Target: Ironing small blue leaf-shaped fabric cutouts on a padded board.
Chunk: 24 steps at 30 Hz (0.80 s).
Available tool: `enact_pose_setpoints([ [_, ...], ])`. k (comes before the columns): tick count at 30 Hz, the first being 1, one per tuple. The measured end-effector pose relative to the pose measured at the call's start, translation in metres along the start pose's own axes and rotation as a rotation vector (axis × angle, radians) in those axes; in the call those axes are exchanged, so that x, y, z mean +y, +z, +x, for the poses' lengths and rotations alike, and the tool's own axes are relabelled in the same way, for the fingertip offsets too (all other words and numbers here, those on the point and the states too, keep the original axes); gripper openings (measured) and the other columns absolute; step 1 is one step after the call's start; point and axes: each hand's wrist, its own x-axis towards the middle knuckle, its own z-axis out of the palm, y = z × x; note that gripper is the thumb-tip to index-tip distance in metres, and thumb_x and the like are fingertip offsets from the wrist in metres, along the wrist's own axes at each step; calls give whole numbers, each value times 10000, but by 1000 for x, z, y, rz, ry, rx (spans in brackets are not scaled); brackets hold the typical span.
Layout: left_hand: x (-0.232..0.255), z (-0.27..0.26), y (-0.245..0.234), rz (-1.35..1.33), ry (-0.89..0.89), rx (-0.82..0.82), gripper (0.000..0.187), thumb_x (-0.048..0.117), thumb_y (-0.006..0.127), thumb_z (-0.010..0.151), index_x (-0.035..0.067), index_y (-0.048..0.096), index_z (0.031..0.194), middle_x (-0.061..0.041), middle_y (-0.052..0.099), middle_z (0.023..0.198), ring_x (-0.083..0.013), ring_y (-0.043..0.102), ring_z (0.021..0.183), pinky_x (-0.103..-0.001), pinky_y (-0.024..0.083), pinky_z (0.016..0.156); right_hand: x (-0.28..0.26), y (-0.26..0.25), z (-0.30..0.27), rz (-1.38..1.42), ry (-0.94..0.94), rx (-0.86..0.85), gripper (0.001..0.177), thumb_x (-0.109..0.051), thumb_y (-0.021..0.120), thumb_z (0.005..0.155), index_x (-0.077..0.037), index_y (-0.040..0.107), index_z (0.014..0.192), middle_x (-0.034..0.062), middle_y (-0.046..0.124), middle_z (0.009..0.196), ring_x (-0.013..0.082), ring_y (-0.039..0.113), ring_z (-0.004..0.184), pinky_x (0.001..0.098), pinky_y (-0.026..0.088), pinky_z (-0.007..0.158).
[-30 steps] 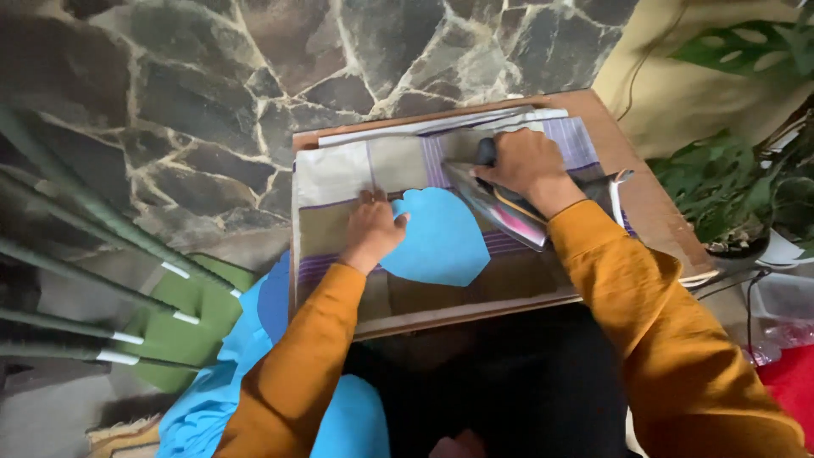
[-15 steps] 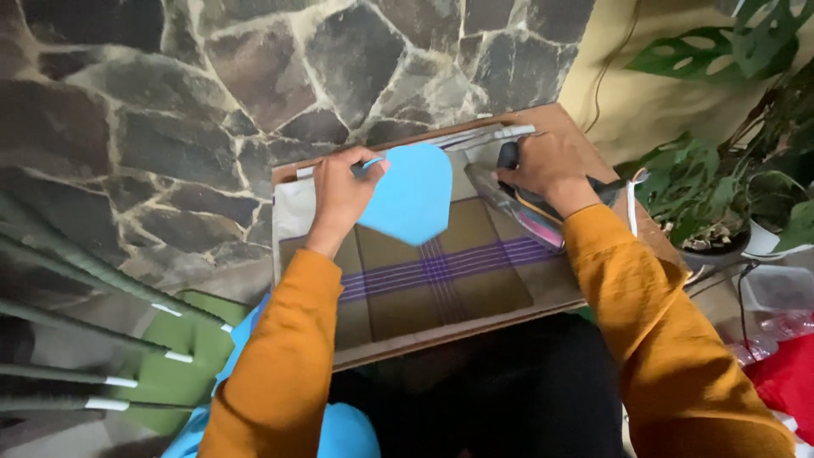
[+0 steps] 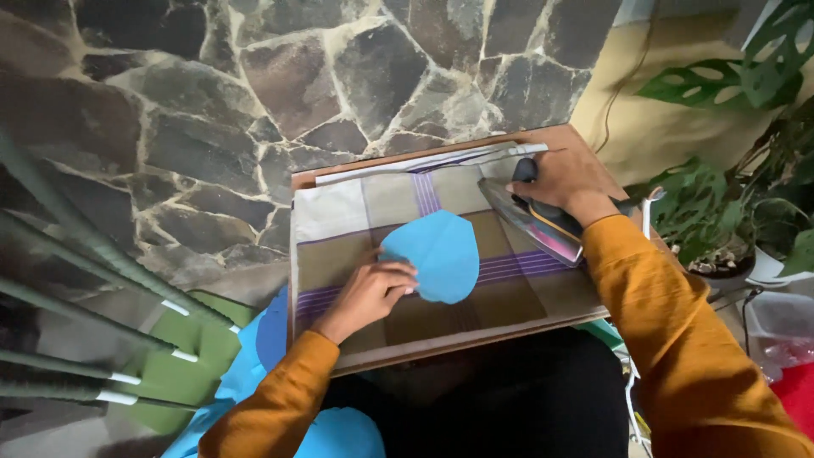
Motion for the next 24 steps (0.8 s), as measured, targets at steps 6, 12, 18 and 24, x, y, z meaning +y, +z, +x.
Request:
enact_pose_setpoints([
  [6,3,-20,-8,188,4,-65,114,130,603,798,92,652,893,-68,623,1071,-262,510,1115,-492,249,997,-21,-50,-26,20,-70,-67,539,-579,568,693,-71,681,836,141,680,847,285,631,923,360,484,791],
  [12,35,-39,2,403,96,47,271,228,523,789,74,634,982,-86,502,1112,-231,454,1052,-421,318,923,-70,-53,-53,226,-268,-252,309,-421,604,779,-165,638,949,60,650,669,161,614,527,244,510,566],
  [18,40,-48,3,388,101,129,349,250,566,779,40,567,1057,-122,506,1125,-280,477,1026,-422,321,921,-107,-12,-24,108,-265,-183,517,-558,625,758,-51,610,657,88,598,598,214,565,509,333,493,574],
  [24,43,-50,4,419,37,66,371,266,562,786,43,562,1082,-96,474,1134,-261,451,1078,-395,345,877,-120,14,39,131,-239,-4,526,-543,652,699,-34,626,829,160,608,708,333,595,613,428,491,580],
])
